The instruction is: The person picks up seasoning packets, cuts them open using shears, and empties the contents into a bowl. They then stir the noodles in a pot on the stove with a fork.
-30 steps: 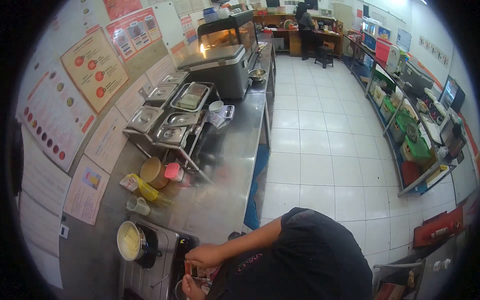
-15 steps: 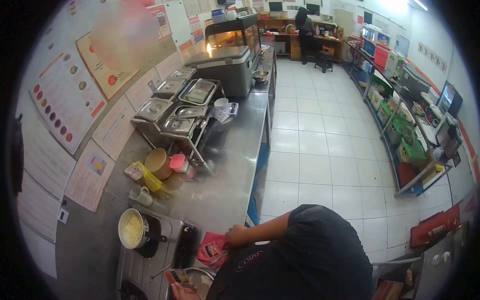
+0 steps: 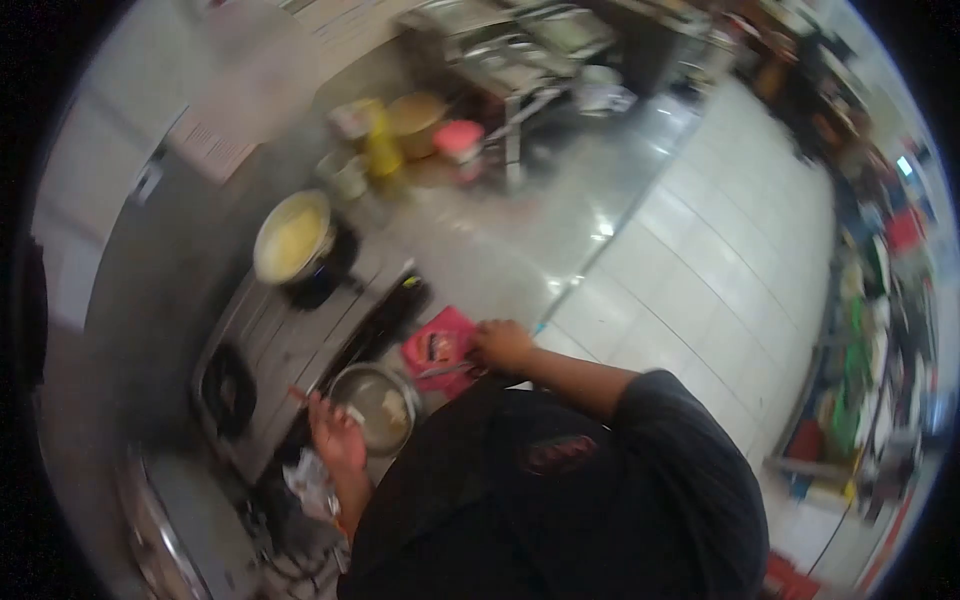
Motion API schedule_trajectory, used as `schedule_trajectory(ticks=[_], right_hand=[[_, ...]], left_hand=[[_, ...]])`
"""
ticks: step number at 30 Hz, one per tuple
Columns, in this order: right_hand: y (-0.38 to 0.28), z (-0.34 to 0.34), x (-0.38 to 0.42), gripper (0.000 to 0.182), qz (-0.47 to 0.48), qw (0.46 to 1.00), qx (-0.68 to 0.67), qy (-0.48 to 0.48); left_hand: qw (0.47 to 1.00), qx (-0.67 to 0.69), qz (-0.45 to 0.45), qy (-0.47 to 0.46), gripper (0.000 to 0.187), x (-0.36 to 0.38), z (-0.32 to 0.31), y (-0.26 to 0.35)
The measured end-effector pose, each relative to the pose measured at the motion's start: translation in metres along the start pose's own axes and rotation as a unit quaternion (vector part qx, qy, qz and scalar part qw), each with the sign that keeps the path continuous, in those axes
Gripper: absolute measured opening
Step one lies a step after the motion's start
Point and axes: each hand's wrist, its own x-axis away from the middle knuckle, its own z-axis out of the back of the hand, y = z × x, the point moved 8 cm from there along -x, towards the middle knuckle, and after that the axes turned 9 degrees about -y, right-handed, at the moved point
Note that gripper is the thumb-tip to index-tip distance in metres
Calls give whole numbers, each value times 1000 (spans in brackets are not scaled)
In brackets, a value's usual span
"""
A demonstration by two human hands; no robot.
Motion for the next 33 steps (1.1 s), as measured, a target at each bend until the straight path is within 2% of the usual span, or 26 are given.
schedule_trajectory(ticks=[2, 4, 7, 8, 11, 16, 19, 20, 22, 24, 26, 28, 30, 32, 33], right_hand=[[5, -18, -9, 29, 38, 998, 54, 15], [-8, -1, 2, 31, 49, 998, 16, 41], [-18, -10, 7, 30, 97, 994, 14, 46], [-22, -13, 9, 30, 111, 993, 14, 32], [-27, -4, 7, 31, 72, 997, 4, 26], [-22, -14, 5, 26, 141, 989, 9, 36], [-20, -17, -3, 26, 65, 995, 52, -54], [-27, -11, 1, 26, 84, 992, 59, -67], [-25, 9, 11, 25, 97, 994, -32, -39], [-15, 15, 14, 25, 93, 993, -52, -54], [-14, 26, 18, 25, 78, 992, -72, -66], [-10, 28, 20, 27, 20, 952, -273, -139], [-28, 34, 15, 32, 37, 945, -286, -158], [-77, 53, 12, 41, 94, 930, -289, -208], [-96, 63, 9, 41, 91, 931, -286, -207]], left_hand=[[999, 8, 0, 42, 44, 4, 10, -3], [999, 45, -5, 23, 24, 6, -7, 2], [998, -8, -7, 63, 17, 12, -6, 4], [997, -7, -15, 81, 17, 16, -4, 3], [998, -25, -20, 60, 18, 19, -4, 0], [993, 34, -39, 105, 14, 31, 0, 0], [988, 45, -40, 141, 13, 41, 11, -2], [987, 48, -39, 145, 13, 44, 11, -3], [983, 56, -51, 165, 13, 54, 18, -1], [986, 61, -59, 143, 12, 57, 21, 1], [982, 72, -70, 163, 10, 66, 27, 5], [981, 81, -77, 157, 9, 72, 34, 6], [980, 93, -82, 157, 9, 76, 41, 4], [980, 104, -81, 151, 9, 76, 42, 2], [977, 103, -82, 166, 10, 77, 41, 3]])
